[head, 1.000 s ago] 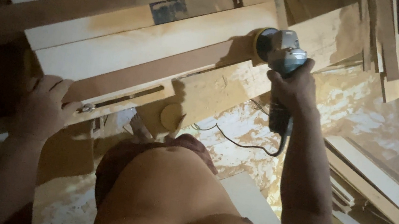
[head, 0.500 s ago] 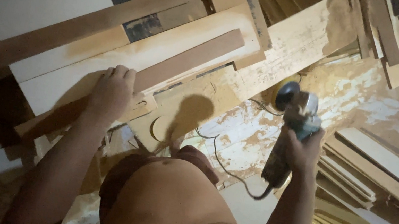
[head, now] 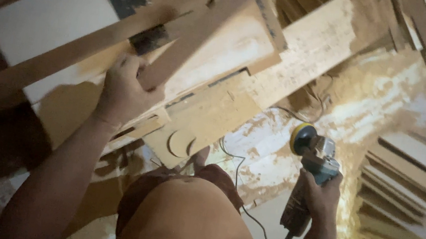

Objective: The person uses an orbital sander to smooth the surface of a wooden plank placed on a workbench. They hold the plank steady with their left hand while moving the sander back and forth along its length.

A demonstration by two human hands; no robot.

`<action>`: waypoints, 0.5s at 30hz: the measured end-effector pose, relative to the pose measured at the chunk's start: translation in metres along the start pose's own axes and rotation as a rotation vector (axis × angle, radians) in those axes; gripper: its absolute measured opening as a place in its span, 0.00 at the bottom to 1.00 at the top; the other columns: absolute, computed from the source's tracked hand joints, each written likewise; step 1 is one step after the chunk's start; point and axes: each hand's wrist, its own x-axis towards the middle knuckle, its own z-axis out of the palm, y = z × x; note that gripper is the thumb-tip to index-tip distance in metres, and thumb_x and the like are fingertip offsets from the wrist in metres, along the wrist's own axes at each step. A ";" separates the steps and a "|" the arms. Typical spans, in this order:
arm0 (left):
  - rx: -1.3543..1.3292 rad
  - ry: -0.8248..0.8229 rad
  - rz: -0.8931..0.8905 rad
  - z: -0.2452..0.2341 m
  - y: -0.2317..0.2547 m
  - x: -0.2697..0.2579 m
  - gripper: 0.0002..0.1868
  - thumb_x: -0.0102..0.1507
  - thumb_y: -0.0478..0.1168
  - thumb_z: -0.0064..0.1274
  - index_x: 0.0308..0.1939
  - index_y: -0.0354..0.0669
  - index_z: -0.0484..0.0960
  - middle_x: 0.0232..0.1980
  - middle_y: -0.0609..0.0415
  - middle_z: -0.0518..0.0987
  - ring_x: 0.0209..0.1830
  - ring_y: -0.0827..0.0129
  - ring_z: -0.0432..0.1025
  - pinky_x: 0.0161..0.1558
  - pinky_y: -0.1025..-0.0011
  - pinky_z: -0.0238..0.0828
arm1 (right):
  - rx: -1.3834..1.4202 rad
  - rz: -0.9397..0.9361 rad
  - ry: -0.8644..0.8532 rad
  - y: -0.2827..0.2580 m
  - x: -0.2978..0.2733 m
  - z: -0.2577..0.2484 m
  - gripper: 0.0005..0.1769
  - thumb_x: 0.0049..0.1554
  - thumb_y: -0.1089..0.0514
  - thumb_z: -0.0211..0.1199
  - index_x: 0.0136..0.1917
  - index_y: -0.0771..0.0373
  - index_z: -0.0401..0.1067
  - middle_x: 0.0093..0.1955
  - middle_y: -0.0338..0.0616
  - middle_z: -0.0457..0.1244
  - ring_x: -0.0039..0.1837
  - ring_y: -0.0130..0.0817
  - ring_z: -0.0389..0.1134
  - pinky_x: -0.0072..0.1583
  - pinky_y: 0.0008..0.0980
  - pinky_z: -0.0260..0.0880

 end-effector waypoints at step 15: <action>-1.182 0.938 -1.283 -0.012 0.010 -0.046 0.05 0.65 0.33 0.57 0.42 0.42 0.77 0.38 0.49 0.81 0.36 0.61 0.79 0.46 0.58 0.87 | -0.124 -0.087 -0.027 -0.019 0.037 0.035 0.44 0.48 0.40 0.69 0.69 0.65 0.61 0.64 0.60 0.67 0.65 0.59 0.69 0.61 0.52 0.65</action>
